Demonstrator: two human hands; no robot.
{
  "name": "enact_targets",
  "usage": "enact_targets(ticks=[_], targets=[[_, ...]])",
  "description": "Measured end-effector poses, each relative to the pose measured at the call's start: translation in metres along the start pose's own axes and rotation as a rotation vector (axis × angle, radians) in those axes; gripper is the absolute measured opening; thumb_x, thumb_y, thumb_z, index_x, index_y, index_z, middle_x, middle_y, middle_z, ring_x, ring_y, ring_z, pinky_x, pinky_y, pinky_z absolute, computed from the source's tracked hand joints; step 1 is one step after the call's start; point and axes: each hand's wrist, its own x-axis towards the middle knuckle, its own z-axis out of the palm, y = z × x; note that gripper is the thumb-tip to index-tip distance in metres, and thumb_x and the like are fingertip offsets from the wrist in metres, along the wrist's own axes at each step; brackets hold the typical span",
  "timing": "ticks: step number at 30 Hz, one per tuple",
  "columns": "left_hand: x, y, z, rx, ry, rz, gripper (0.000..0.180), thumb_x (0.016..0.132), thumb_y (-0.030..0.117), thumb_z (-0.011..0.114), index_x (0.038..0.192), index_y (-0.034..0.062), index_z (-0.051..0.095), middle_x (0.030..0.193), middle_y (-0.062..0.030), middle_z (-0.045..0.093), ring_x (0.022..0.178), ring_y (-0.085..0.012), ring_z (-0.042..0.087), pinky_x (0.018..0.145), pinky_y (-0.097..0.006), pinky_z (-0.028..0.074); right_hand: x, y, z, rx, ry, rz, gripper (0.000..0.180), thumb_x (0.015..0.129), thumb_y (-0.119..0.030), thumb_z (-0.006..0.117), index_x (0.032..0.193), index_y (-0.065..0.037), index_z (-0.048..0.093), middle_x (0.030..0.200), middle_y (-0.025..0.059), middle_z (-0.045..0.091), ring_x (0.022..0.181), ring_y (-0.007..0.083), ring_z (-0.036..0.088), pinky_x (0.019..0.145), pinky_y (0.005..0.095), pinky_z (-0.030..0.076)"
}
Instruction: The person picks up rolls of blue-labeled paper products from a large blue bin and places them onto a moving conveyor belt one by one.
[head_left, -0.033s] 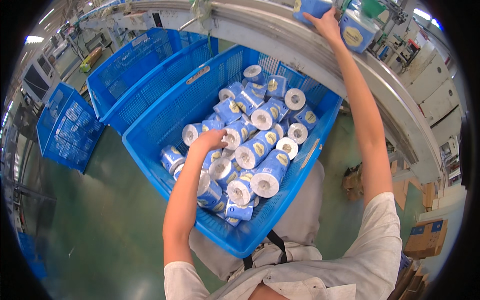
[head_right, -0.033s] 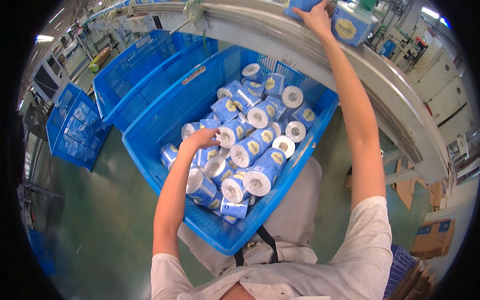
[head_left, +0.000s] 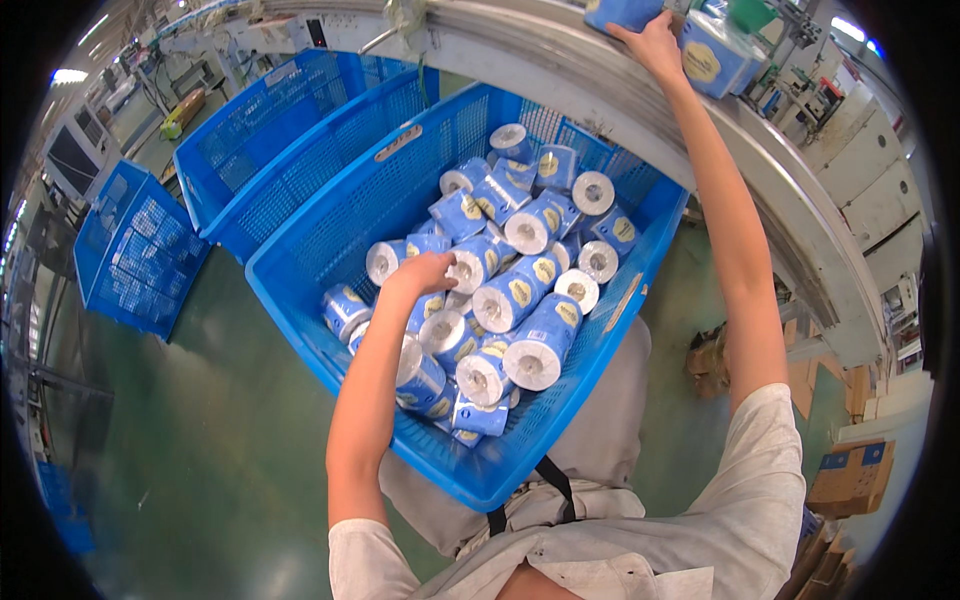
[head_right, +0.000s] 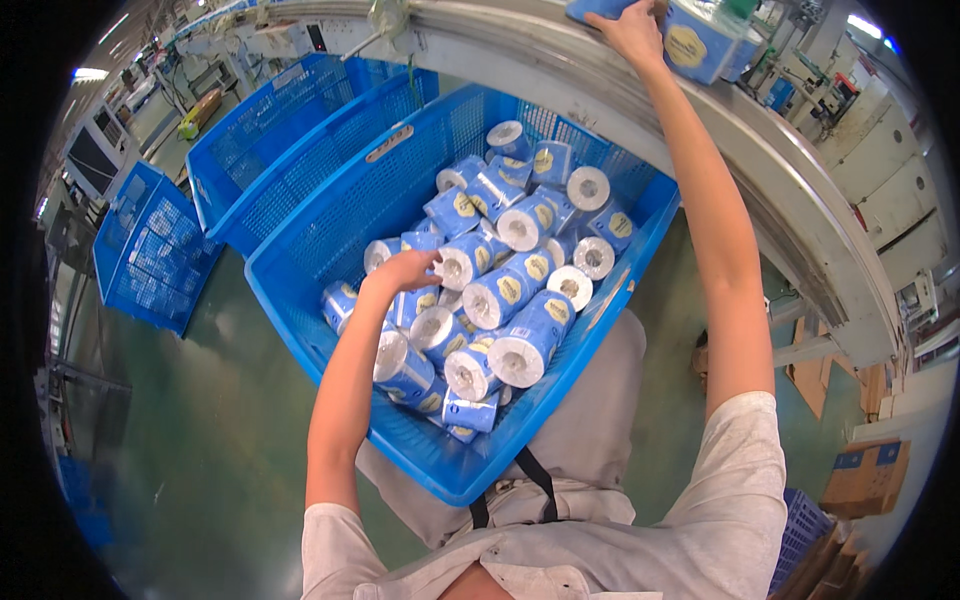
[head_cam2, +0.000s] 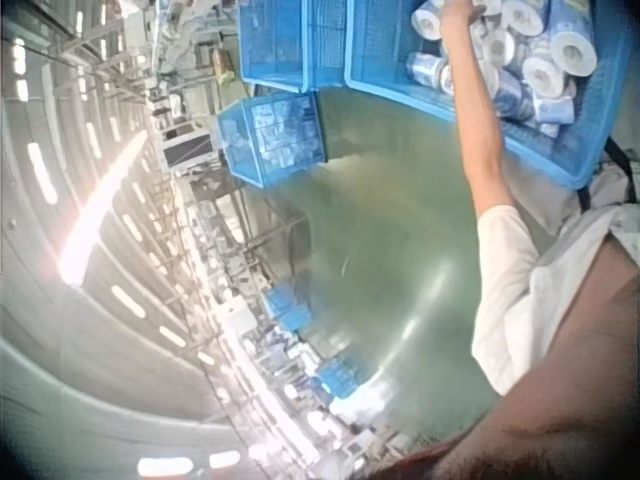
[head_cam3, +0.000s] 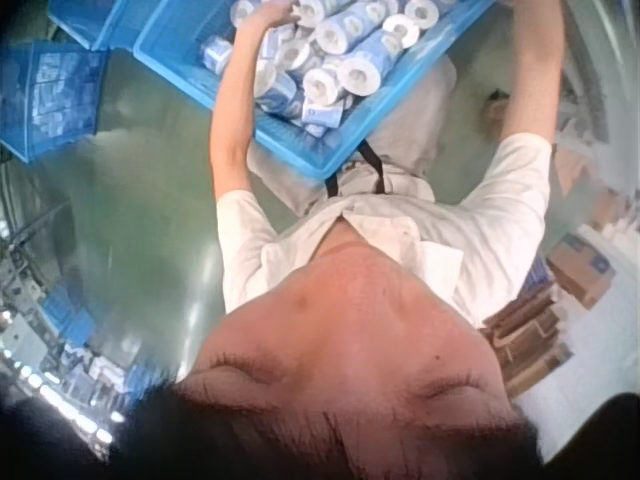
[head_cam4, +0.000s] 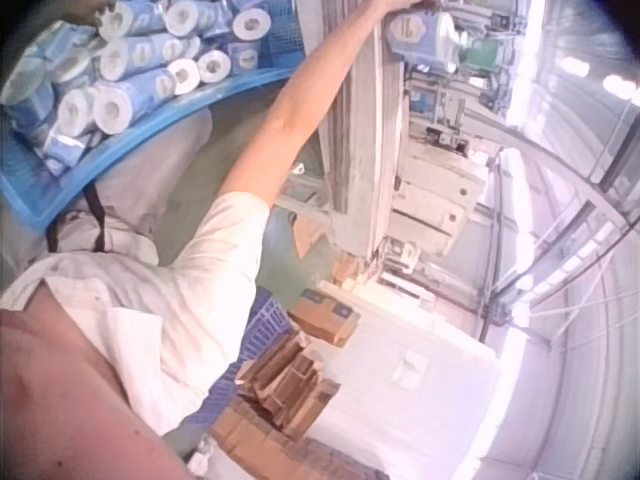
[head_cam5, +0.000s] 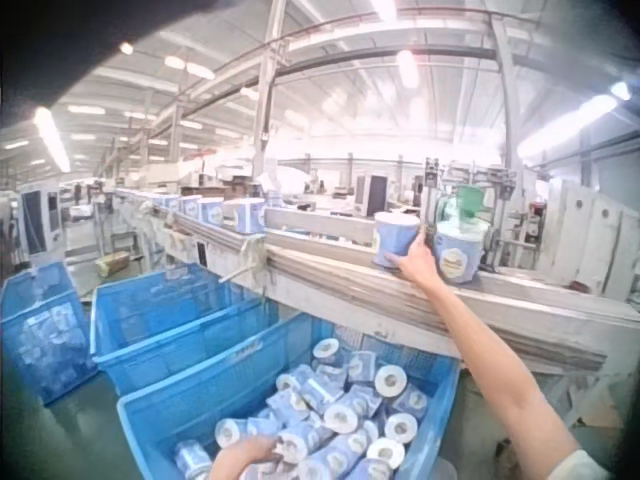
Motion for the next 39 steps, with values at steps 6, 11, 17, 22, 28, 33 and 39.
enact_targets(ticks=[6,11,17,22,28,33,39], targets=[[-0.021,0.005,-0.011,-0.028,-0.031,-0.092,0.048,0.085,0.034,0.070,0.127,0.0132,0.061,0.121,-0.0143,0.068,0.112,-0.0346,0.064,0.092,-0.045,0.053,-0.196,0.029,0.106,-0.144,-0.553,-0.934,0.059,0.076,-0.008,0.073,0.133,-0.007,0.055,0.129,0.0159,0.060,0.119,0.0335,0.057,0.102,0.0429,0.047],[-0.008,0.009,-0.011,-0.024,-0.033,-0.054,0.047,0.084,0.031,0.070,0.126,0.0123,0.063,0.119,-0.0178,0.068,0.110,-0.0359,0.065,0.092,-0.047,0.053,-0.334,0.091,0.147,-0.174,-1.456,-0.982,0.103,0.060,-0.018,0.088,0.149,-0.014,0.037,0.140,0.0229,0.047,0.126,0.0379,0.050,0.107,0.0426,0.043],[0.003,-0.005,-0.001,-0.016,0.015,-0.007,0.048,0.083,0.033,0.071,0.125,0.0115,0.063,0.120,-0.0168,0.068,0.110,-0.0356,0.065,0.092,-0.047,0.053,-0.339,0.086,0.148,-0.209,-1.337,-1.156,0.106,0.059,-0.032,0.091,0.148,-0.018,0.035,0.132,0.0205,0.048,0.119,0.0407,0.053,0.099,0.0458,0.045],[-0.004,-0.006,-0.006,-0.012,0.050,-0.033,0.052,0.083,0.039,0.070,0.125,0.0089,0.063,0.113,-0.0169,0.070,0.104,-0.0357,0.067,0.090,-0.044,0.053,-0.293,0.040,0.087,0.106,-1.036,-0.802,0.096,0.066,-0.043,0.084,0.145,-0.009,0.041,0.124,0.0203,0.054,0.114,0.0389,0.057,0.097,0.0462,0.048],[-0.004,-0.003,-0.005,-0.011,0.038,-0.056,0.049,0.087,0.040,0.067,0.125,0.0092,0.062,0.109,-0.0156,0.072,0.102,-0.0335,0.068,0.089,-0.043,0.053,-0.117,-0.042,-0.027,0.220,-0.055,-0.655,0.088,0.069,-0.033,0.089,0.142,-0.008,0.047,0.133,0.0152,0.057,0.121,0.0291,0.057,0.104,0.0394,0.046],[-0.014,-0.002,-0.009,0.002,0.052,-0.070,0.048,0.087,0.041,0.065,0.123,0.0084,0.062,0.109,-0.0149,0.072,0.102,-0.0340,0.068,0.089,-0.043,0.054,-0.073,-0.047,-0.066,0.141,0.224,-0.551,0.088,0.077,-0.049,0.081,0.143,-0.006,0.044,0.130,0.0205,0.057,0.117,0.0304,0.061,0.099,0.0410,0.050],[0.000,-0.003,-0.007,0.002,0.054,-0.009,0.047,0.087,0.040,0.067,0.121,0.0088,0.063,0.107,-0.0149,0.072,0.099,-0.0340,0.068,0.086,-0.043,0.054,0.009,-0.005,-0.018,-0.481,0.462,-0.587,0.079,0.081,-0.054,0.075,0.139,-0.007,0.051,0.128,0.0226,0.058,0.119,0.0383,0.057,0.102,0.0460,0.047]])
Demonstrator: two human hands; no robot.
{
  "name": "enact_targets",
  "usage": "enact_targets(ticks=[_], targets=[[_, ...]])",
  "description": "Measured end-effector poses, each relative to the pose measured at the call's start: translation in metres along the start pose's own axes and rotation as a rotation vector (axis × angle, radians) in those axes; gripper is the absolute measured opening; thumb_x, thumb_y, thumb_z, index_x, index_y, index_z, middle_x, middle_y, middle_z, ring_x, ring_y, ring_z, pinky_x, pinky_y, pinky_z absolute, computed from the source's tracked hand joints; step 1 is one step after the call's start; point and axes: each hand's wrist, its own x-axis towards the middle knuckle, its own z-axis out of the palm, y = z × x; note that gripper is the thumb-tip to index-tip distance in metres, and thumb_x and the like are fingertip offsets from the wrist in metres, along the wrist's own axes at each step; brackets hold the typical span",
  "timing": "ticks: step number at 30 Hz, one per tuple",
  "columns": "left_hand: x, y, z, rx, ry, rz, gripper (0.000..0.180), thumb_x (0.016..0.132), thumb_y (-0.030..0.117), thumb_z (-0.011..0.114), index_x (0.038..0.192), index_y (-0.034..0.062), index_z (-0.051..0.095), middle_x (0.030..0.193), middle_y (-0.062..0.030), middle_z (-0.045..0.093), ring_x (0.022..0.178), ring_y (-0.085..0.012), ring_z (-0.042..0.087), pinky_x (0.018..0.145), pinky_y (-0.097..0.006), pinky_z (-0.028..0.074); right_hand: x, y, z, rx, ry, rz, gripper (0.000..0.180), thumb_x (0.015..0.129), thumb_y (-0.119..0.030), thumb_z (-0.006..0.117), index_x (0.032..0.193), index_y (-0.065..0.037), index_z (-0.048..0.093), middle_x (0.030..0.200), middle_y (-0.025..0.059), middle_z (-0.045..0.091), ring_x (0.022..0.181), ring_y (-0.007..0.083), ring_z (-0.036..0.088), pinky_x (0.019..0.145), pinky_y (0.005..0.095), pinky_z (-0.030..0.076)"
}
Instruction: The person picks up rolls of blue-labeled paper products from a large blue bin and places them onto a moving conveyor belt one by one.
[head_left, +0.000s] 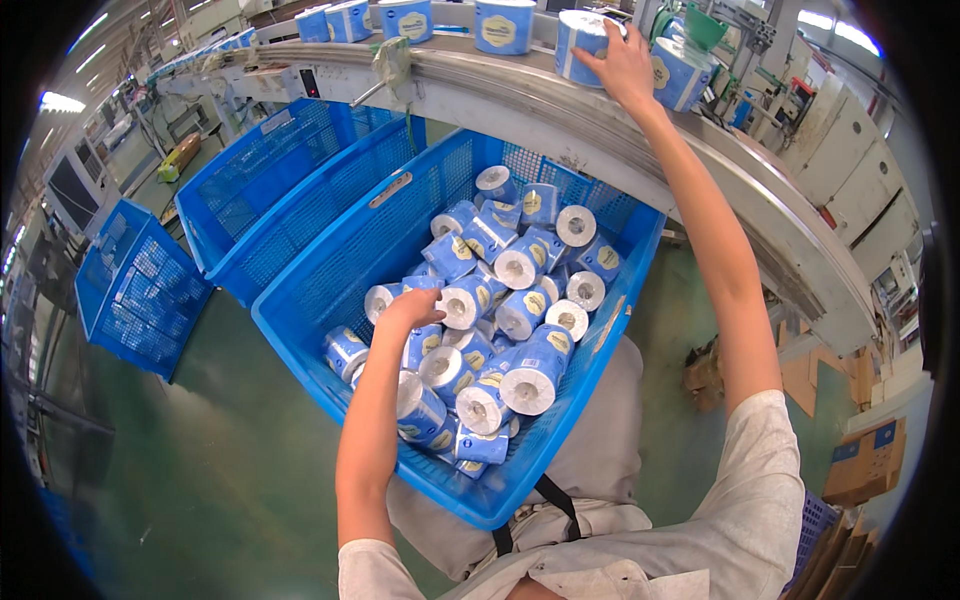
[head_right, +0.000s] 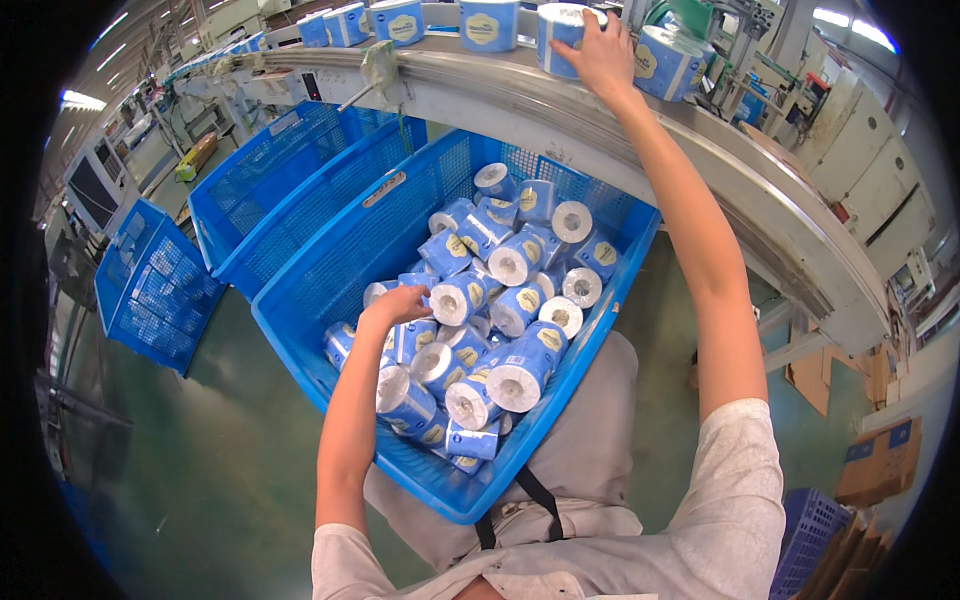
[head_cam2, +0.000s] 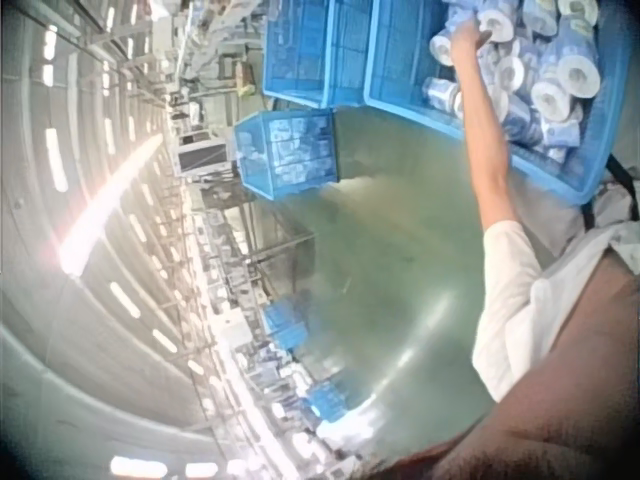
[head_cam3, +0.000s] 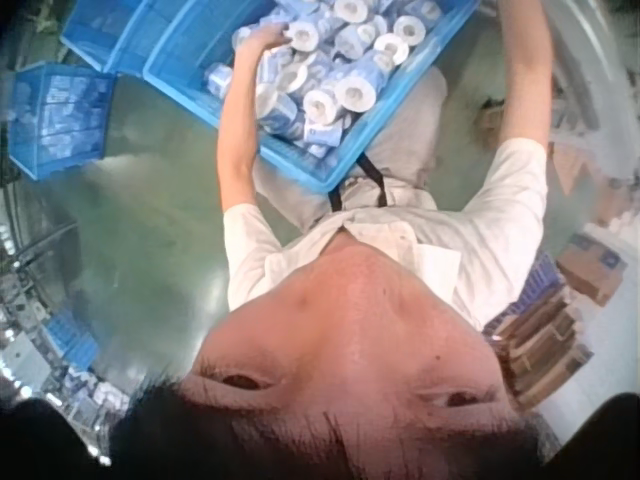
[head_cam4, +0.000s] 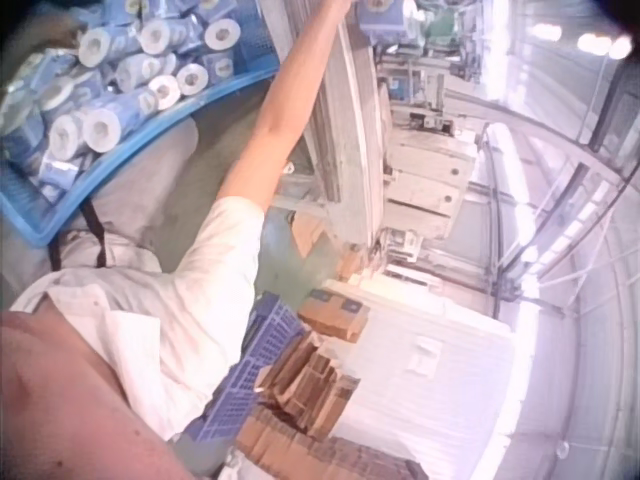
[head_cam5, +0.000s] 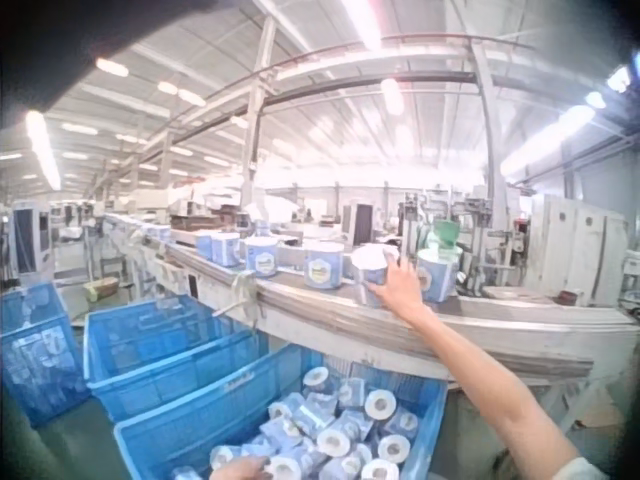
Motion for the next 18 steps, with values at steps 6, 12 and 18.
enact_targets(ticks=[6,12,18], targets=[[-0.014,-0.050,0.017,0.032,0.102,0.046,0.041,0.087,0.032,0.069,0.119,0.0080,0.064,0.106,-0.0175,0.072,0.099,-0.0354,0.068,0.084,-0.044,0.054,-0.053,-0.119,-0.005,0.424,-0.258,-0.288,0.066,0.079,-0.033,0.075,0.133,-0.002,0.054,0.132,0.0206,0.055,0.126,0.0375,0.050,0.107,0.0460,0.041],[-0.007,0.000,-0.007,-0.037,-0.033,-0.061,0.047,0.082,0.033,0.070,0.123,0.0103,0.064,0.120,-0.0164,0.068,0.111,-0.0356,0.064,0.092,-0.046,0.053,-0.319,-0.158,-0.101,0.684,-1.644,-1.337,0.107,0.053,-0.017,0.091,0.146,-0.010,0.040,0.138,0.0171,0.051,0.130,0.0361,0.047,0.108,0.0456,0.041],[-0.002,-0.005,-0.002,-0.044,0.014,-0.055,0.046,0.082,0.032,0.069,0.124,0.0124,0.065,0.120,-0.0164,0.068,0.111,-0.0357,0.064,0.093,-0.046,0.053,-0.363,-0.123,-0.078,1.216,-1.695,-1.074,0.123,0.046,-0.031,0.094,0.150,-0.005,0.032,0.144,0.0208,0.046,0.134,0.0384,0.044,0.111,0.0449,0.038]])
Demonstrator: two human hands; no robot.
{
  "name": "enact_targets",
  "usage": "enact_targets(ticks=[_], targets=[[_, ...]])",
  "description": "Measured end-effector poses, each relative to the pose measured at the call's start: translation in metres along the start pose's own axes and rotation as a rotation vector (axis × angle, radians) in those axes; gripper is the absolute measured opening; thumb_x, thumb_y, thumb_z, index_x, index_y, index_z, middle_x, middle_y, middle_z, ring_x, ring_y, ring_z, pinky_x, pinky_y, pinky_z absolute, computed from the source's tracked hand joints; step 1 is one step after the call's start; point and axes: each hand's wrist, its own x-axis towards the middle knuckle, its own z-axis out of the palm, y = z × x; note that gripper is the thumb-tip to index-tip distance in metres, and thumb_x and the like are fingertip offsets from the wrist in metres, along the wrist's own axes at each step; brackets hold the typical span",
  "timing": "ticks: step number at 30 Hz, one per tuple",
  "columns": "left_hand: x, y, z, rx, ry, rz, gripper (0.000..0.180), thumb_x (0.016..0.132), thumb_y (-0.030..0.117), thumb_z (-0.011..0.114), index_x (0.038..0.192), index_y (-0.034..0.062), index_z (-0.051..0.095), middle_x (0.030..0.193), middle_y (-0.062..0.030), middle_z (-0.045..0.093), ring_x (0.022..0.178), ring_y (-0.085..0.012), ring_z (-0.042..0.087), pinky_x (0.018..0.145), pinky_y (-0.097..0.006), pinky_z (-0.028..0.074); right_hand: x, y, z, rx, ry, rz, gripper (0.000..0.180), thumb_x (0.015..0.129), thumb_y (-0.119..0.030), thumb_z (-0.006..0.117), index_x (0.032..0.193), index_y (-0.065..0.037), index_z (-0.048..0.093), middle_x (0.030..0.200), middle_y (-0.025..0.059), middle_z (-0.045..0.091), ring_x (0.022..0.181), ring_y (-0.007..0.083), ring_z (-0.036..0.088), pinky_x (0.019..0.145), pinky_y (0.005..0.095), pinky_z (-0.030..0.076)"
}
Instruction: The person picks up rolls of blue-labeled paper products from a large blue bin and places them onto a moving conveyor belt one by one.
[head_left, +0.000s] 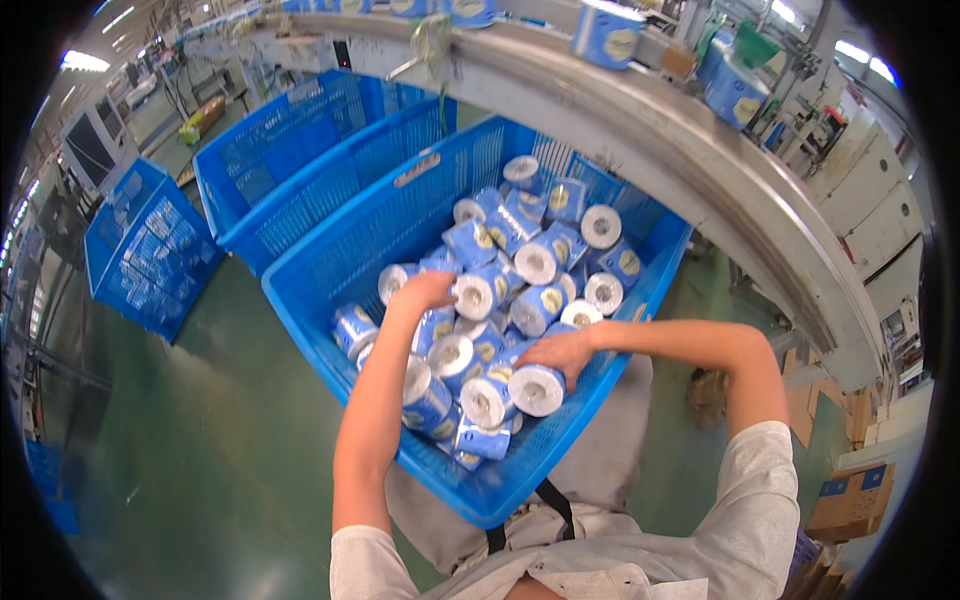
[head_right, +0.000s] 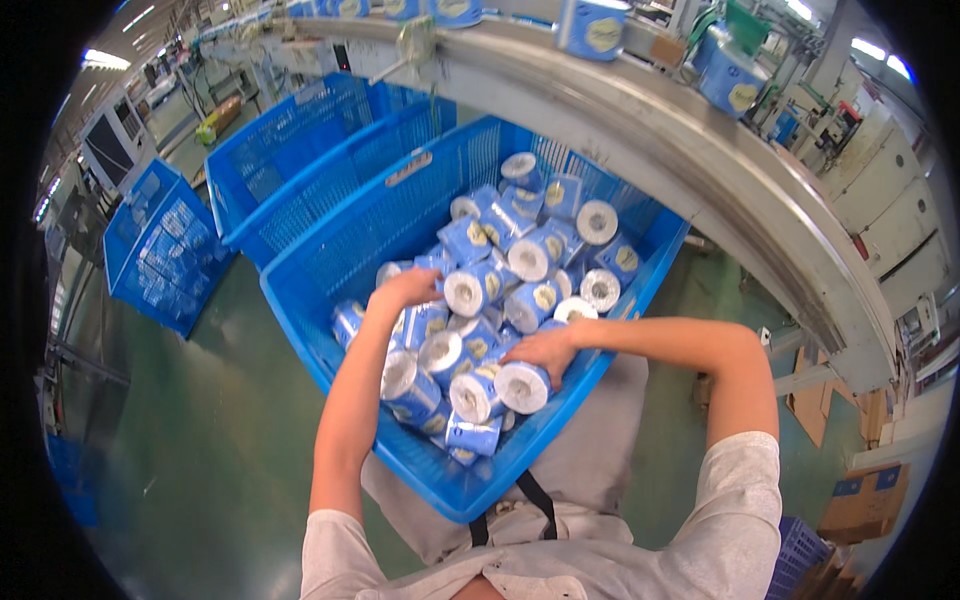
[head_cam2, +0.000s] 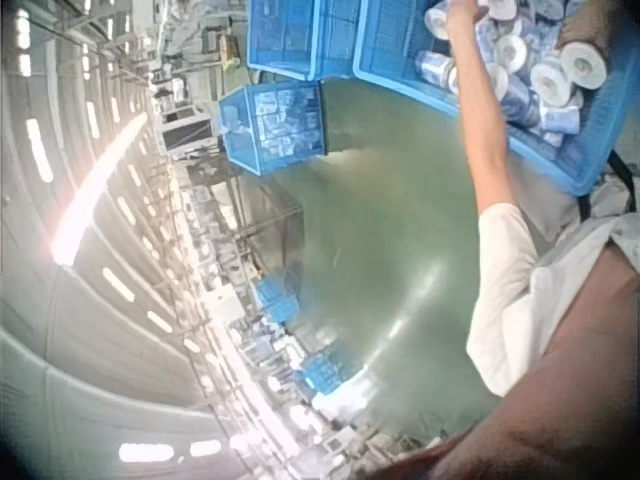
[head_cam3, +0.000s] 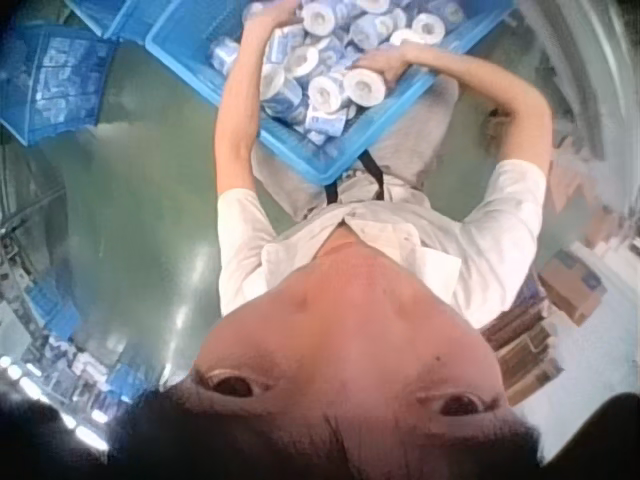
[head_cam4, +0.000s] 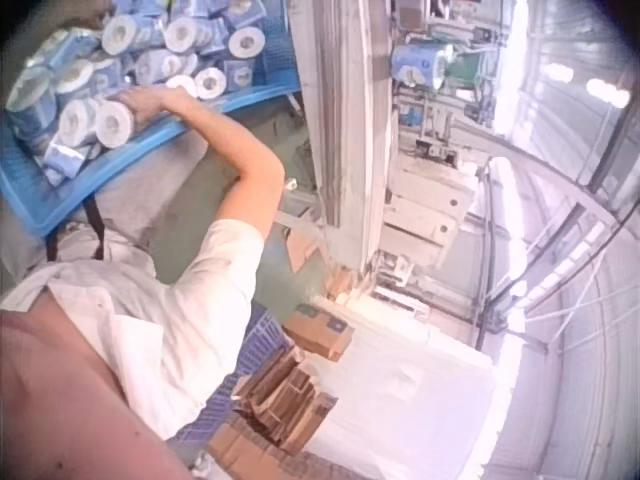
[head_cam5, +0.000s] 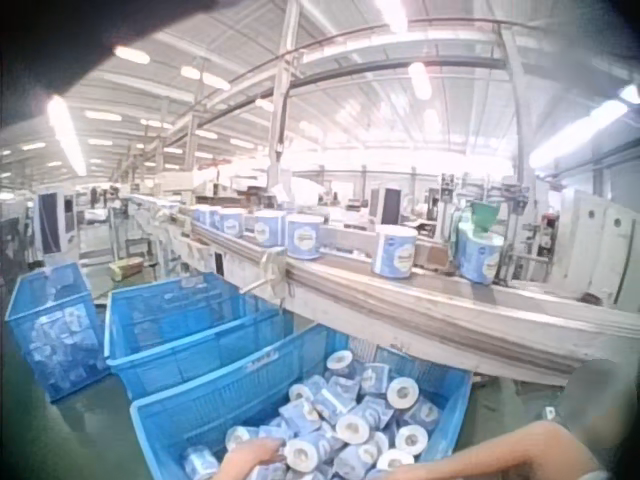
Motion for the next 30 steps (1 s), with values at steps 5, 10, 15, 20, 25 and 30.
enact_targets(ticks=[5,10,15,20,25,30], targets=[[-0.010,0.004,-0.009,0.052,-0.045,-0.035,0.046,0.086,0.035,0.068,0.123,0.0089,0.063,0.113,-0.0162,0.071,0.105,-0.0341,0.067,0.089,-0.043,0.054,-0.009,-0.041,-0.024,-0.026,0.131,0.149,0.101,0.057,-0.041,0.089,0.137,0.001,0.044,0.128,0.0225,0.056,0.120,0.0382,0.054,0.101,0.0449,0.045],[-0.006,0.003,-0.004,0.039,-0.025,0.006,0.046,0.088,0.036,0.067,0.124,0.0073,0.061,0.111,-0.0162,0.072,0.102,-0.0331,0.068,0.089,-0.041,0.054,-0.034,-0.062,-0.074,0.232,0.337,0.204,0.094,0.065,-0.049,0.087,0.132,0.003,0.046,0.121,0.0229,0.060,0.112,0.0352,0.061,0.094,0.0383,0.048],[-0.024,-0.014,-0.003,0.018,-0.028,-0.041,0.045,0.088,0.034,0.067,0.123,0.0071,0.061,0.110,-0.0162,0.072,0.102,-0.0327,0.068,0.087,-0.041,0.054,-0.084,-0.092,-0.200,0.283,1.210,0.190,0.104,0.064,-0.035,0.091,0.145,-0.002,0.037,0.135,0.0155,0.055,0.128,0.0298,0.051,0.113,0.0417,0.038],[-0.004,-0.001,0.000,0.037,-0.035,0.065,0.045,0.087,0.036,0.069,0.122,0.0080,0.062,0.107,-0.0168,0.072,0.099,-0.0336,0.069,0.085,-0.041,0.055,-0.144,-0.043,-0.330,-0.239,1.923,0.409,0.098,0.068,-0.056,0.085,0.128,0.010,0.046,0.118,0.0225,0.064,0.105,0.0296,0.067,0.091,0.0367,0.055],[0.001,0.003,0.001,0.015,-0.057,0.026,0.047,0.088,0.038,0.069,0.125,0.0091,0.061,0.108,-0.0164,0.072,0.102,-0.0326,0.069,0.086,-0.040,0.054,-0.099,-0.040,-0.343,-0.215,1.801,0.409,0.106,0.063,-0.064,0.084,0.130,0.010,0.046,0.121,0.0250,0.063,0.111,0.0334,0.064,0.094,0.0394,0.053],[-0.015,-0.015,0.001,0.016,-0.054,-0.025,0.048,0.083,0.038,0.071,0.121,0.0094,0.063,0.114,-0.0172,0.070,0.106,-0.0365,0.066,0.090,-0.045,0.053,-0.078,-0.084,-0.290,-0.164,1.797,0.211,0.098,0.065,-0.054,0.088,0.131,0.006,0.046,0.119,0.0191,0.062,0.110,0.0313,0.063,0.094,0.0399,0.053]])
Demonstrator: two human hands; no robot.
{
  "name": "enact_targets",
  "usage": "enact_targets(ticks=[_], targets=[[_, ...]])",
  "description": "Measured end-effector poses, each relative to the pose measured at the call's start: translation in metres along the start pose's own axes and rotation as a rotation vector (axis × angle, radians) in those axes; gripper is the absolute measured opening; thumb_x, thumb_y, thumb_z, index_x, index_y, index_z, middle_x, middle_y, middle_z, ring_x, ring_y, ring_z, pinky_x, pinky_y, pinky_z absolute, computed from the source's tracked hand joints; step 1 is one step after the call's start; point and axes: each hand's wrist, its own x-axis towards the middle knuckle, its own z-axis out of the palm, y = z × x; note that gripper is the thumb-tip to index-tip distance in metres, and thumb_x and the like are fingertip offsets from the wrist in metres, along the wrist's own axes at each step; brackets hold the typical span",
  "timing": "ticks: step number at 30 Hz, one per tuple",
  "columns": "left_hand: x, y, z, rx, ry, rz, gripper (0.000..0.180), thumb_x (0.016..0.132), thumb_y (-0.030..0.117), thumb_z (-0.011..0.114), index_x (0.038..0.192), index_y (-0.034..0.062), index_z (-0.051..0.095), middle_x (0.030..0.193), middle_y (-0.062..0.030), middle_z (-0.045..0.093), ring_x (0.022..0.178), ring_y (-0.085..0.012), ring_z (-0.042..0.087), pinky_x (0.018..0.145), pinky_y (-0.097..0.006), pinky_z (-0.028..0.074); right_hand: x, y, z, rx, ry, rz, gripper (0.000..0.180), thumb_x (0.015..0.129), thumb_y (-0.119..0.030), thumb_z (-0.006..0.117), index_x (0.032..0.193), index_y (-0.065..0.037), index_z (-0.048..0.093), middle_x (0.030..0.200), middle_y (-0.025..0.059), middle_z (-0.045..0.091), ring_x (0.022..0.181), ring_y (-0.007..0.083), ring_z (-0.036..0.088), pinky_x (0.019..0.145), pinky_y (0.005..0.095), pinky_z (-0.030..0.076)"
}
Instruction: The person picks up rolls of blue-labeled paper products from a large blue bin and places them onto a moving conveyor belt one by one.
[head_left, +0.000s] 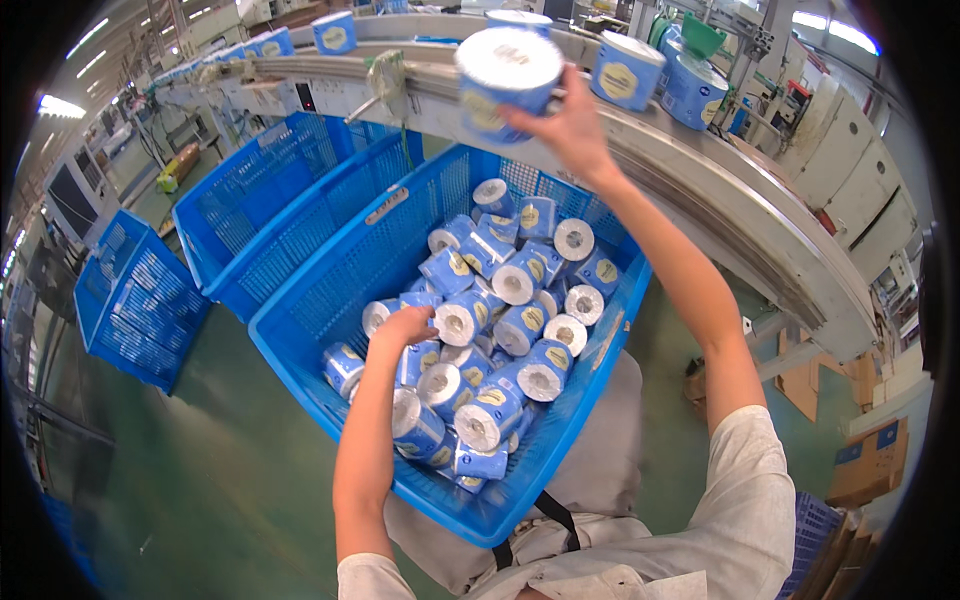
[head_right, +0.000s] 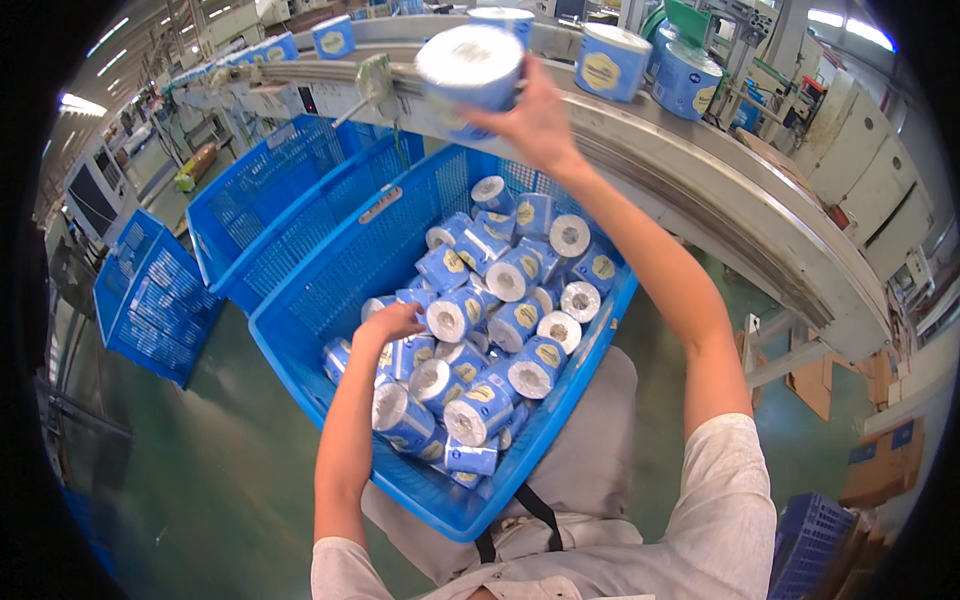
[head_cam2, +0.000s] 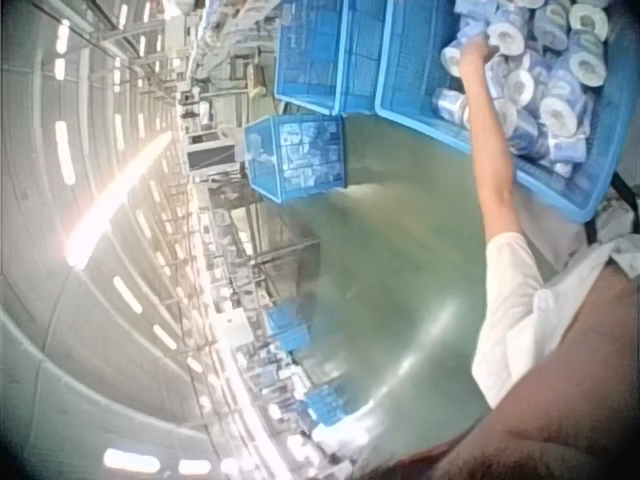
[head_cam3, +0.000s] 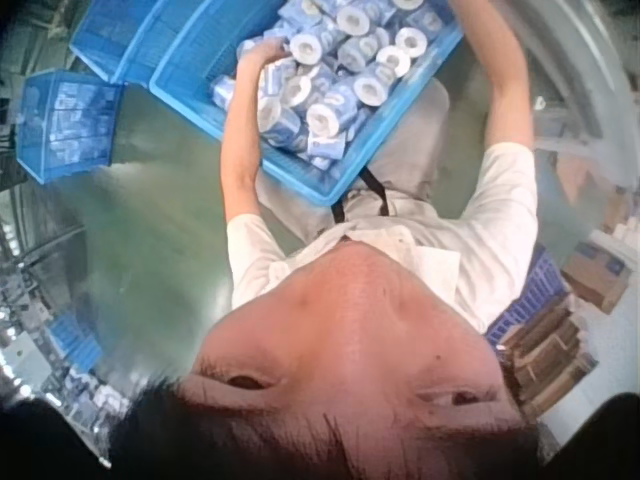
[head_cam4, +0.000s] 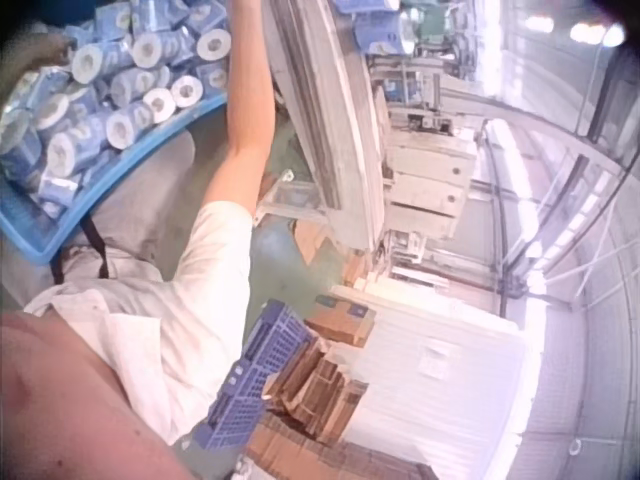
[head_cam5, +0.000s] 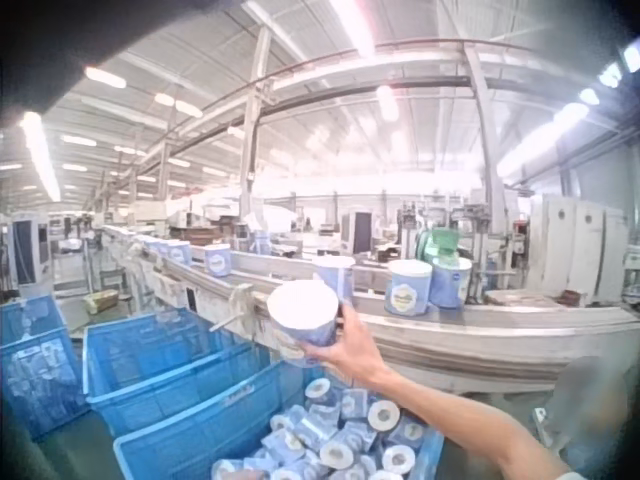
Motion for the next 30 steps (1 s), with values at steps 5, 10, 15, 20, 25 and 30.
enact_targets(ticks=[5,10,15,20,25,30], targets=[[0.008,0.020,-0.003,-0.012,0.000,0.010,0.047,0.084,0.036,0.070,0.121,0.0086,0.063,0.114,-0.0177,0.070,0.106,-0.0366,0.066,0.090,-0.046,0.053,0.020,0.045,-0.100,-0.439,0.390,-0.032,0.100,0.068,-0.055,0.086,0.131,0.011,0.045,0.122,0.0255,0.058,0.110,0.0382,0.060,0.097,0.0430,0.048],[0.005,0.021,-0.005,0.054,0.005,0.047,0.044,0.088,0.033,0.070,0.123,0.0088,0.061,0.109,-0.0159,0.072,0.100,-0.0335,0.068,0.085,-0.042,0.054,0.054,0.082,-0.079,-0.878,0.399,-0.244,0.079,0.075,-0.037,0.081,0.133,0.006,0.046,0.129,0.0246,0.054,0.118,0.0414,0.053,0.100,0.0430,0.045],[0.009,0.022,-0.005,-0.006,-0.001,0.071,0.045,0.087,0.032,0.070,0.125,0.0097,0.060,0.112,-0.0151,0.071,0.101,-0.0339,0.068,0.087,-0.041,0.054,0.063,0.065,-0.034,-1.218,0.231,-0.248,0.063,0.079,-0.023,0.074,0.137,-0.013,0.050,0.134,0.0184,0.048,0.110,0.0393,0.057,0.100,0.0481,0.047],[0.001,0.000,-0.001,0.028,0.002,0.027,0.044,0.086,0.032,0.071,0.122,0.0088,0.062,0.108,-0.0154,0.072,0.100,-0.0345,0.068,0.086,-0.042,0.054,-0.028,0.028,0.039,-0.651,-0.327,-0.496,0.032,0.082,-0.017,0.068,0.112,-0.008,0.062,0.109,0.0162,0.061,0.101,0.0312,0.061,0.085,0.0426,0.052],[0.013,0.015,-0.004,0.023,0.012,0.022,0.044,0.084,0.033,0.069,0.121,0.0104,0.064,0.117,-0.0169,0.069,0.107,-0.0372,0.065,0.090,-0.048,0.053,-0.187,0.041,0.047,-0.520,-1.467,-0.462,0.076,0.075,-0.028,0.083,0.140,-0.015,0.046,0.124,0.0115,0.057,0.115,0.0309,0.057,0.091,0.0425,0.053],[0.018,0.002,0.001,0.110,0.118,0.041,0.039,0.086,0.032,0.066,0.120,0.0115,0.066,0.109,-0.0180,0.071,0.100,-0.0369,0.067,0.086,-0.046,0.054,-0.266,0.100,0.076,-0.642,-1.672,-0.312,0.094,0.067,-0.031,0.088,0.146,-0.013,0.041,0.131,0.0133,0.055,0.122,0.0338,0.055,0.097,0.0426,0.051]])
